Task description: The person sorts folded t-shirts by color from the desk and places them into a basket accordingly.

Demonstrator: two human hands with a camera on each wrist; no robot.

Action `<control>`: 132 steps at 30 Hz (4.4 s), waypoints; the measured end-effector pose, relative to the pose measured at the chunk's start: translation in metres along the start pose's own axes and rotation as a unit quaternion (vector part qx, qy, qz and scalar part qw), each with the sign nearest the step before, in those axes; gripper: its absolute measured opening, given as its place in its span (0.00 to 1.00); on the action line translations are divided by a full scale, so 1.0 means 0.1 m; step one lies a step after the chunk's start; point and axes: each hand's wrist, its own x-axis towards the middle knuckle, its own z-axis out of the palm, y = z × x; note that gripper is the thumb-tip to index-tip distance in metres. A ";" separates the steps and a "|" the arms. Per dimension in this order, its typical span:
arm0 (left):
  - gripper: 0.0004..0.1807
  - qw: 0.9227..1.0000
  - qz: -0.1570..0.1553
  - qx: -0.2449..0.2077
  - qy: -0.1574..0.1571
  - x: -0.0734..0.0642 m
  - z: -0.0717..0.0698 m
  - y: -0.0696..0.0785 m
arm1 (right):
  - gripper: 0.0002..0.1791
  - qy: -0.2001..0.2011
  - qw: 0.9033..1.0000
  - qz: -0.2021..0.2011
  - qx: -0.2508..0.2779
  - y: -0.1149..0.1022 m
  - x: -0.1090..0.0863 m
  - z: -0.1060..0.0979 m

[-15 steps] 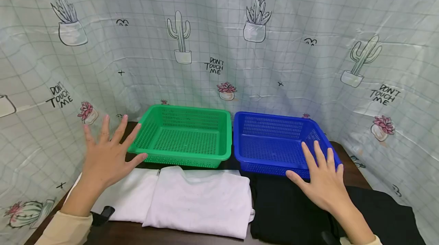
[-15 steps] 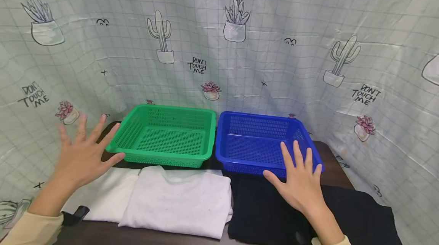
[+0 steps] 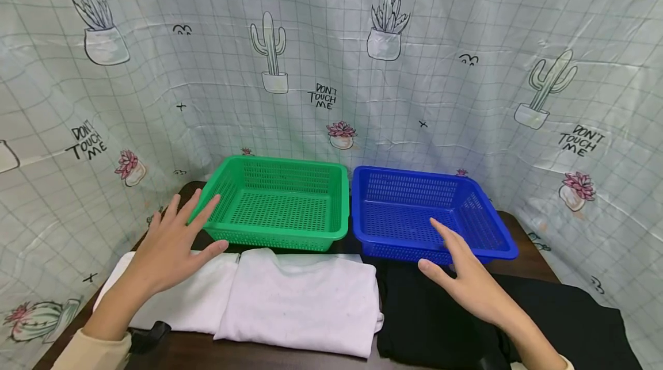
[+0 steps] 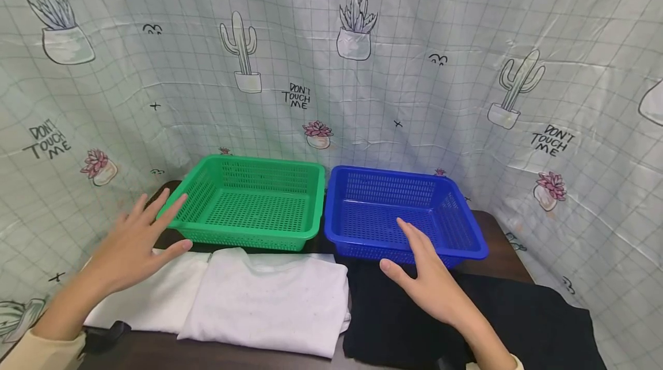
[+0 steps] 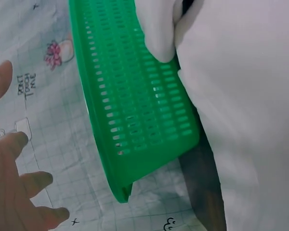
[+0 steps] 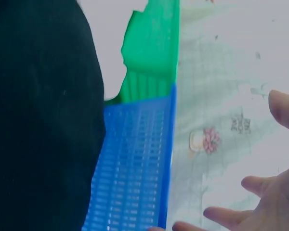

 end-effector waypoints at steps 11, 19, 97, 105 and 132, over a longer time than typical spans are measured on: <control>0.41 0.987 -0.014 -0.153 -0.049 -0.21 -0.06 0.10 | 0.39 -0.103 0.975 0.038 0.191 -0.12 -0.02 0.12; 0.36 0.947 -0.018 -0.303 -0.103 -0.27 0.03 0.14 | 0.37 -0.199 0.911 0.073 0.353 -0.12 0.00 0.28; 0.49 0.748 -0.142 -0.547 -0.349 -0.07 0.69 0.36 | 0.40 -0.165 0.917 0.064 0.358 -0.57 0.53 1.46; 0.33 0.753 -0.071 -0.562 -0.336 -0.11 0.53 0.25 | 0.40 -0.200 0.889 0.054 0.407 -0.58 0.55 1.41; 0.41 0.869 -0.093 -0.463 -0.146 0.90 -0.46 -0.20 | 0.41 -0.094 0.925 -0.005 0.367 -1.32 1.70 0.75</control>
